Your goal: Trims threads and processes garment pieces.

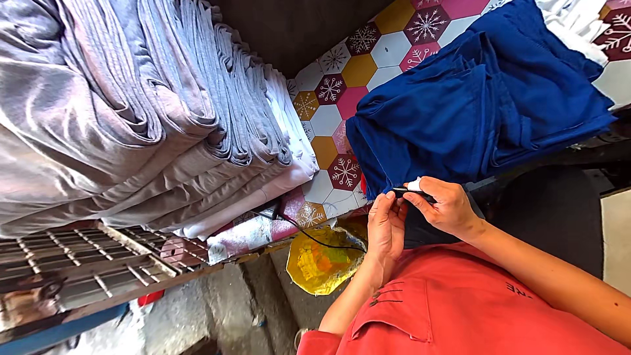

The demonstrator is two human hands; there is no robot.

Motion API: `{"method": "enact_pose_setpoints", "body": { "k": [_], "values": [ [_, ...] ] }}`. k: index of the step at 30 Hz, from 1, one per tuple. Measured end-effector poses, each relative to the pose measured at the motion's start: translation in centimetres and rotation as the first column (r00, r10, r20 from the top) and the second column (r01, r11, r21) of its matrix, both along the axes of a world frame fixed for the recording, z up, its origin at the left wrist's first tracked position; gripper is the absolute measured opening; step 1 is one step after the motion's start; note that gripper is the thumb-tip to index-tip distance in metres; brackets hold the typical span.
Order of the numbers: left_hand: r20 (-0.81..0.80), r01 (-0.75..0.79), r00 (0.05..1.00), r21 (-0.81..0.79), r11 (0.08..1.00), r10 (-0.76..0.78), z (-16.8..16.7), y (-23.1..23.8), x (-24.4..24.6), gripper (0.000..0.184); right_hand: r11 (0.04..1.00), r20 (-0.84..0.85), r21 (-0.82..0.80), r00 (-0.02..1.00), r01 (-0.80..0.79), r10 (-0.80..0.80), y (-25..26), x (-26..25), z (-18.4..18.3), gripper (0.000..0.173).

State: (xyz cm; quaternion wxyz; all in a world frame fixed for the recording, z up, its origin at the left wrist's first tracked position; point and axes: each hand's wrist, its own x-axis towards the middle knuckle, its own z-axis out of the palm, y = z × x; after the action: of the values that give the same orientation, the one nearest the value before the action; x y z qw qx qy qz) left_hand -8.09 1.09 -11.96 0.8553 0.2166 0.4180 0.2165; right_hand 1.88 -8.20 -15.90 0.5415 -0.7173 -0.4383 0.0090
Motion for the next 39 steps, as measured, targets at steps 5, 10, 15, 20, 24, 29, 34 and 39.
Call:
{"method": "enact_pose_setpoints", "body": {
  "k": [5,10,15,20,24,29,34,39],
  "values": [
    [-0.002,-0.005,1.000,-0.021,1.000,0.004,0.1,-0.1,0.1,0.018,0.999,0.101,0.020,0.994,0.046,-0.048,0.2,-0.1,0.0,0.028],
    [-0.008,-0.012,1.000,-0.045,0.999,0.012,-0.2,-0.1,0.1,0.019,0.996,-0.057,-0.087,0.998,0.010,-0.015,-0.3,-0.4,-0.4,0.034],
    [0.026,-0.009,1.000,-0.013,1.000,0.009,-0.3,0.5,-0.5,0.023,0.991,-0.263,-0.107,0.963,-0.083,0.053,-0.4,0.6,-0.1,0.051],
    [-0.052,0.028,0.998,0.036,0.999,-0.026,-0.6,0.9,-0.1,0.025,0.987,-0.241,-0.074,0.963,-0.141,0.120,-0.1,0.8,-0.7,0.017],
    [-0.019,-0.004,1.000,0.035,0.999,0.005,-0.7,0.8,0.1,0.022,0.989,-0.314,-0.096,0.946,-0.117,0.081,-0.6,0.9,0.3,0.039],
    [-0.004,-0.010,1.000,0.049,0.999,0.011,-0.6,0.7,0.1,0.022,0.983,-0.140,-0.161,0.988,-0.084,0.061,-0.6,0.6,0.4,0.038],
    [0.005,-0.013,1.000,0.082,0.997,0.013,-0.7,0.6,-0.1,0.022,0.992,-0.055,-0.112,0.997,-0.062,0.056,-0.3,0.0,0.0,0.033],
    [-0.003,-0.022,1.000,0.094,0.995,0.022,-0.8,0.4,0.0,0.022,0.996,-0.040,-0.087,0.999,-0.020,0.017,-0.3,-0.2,0.0,0.031]
  ]
}}
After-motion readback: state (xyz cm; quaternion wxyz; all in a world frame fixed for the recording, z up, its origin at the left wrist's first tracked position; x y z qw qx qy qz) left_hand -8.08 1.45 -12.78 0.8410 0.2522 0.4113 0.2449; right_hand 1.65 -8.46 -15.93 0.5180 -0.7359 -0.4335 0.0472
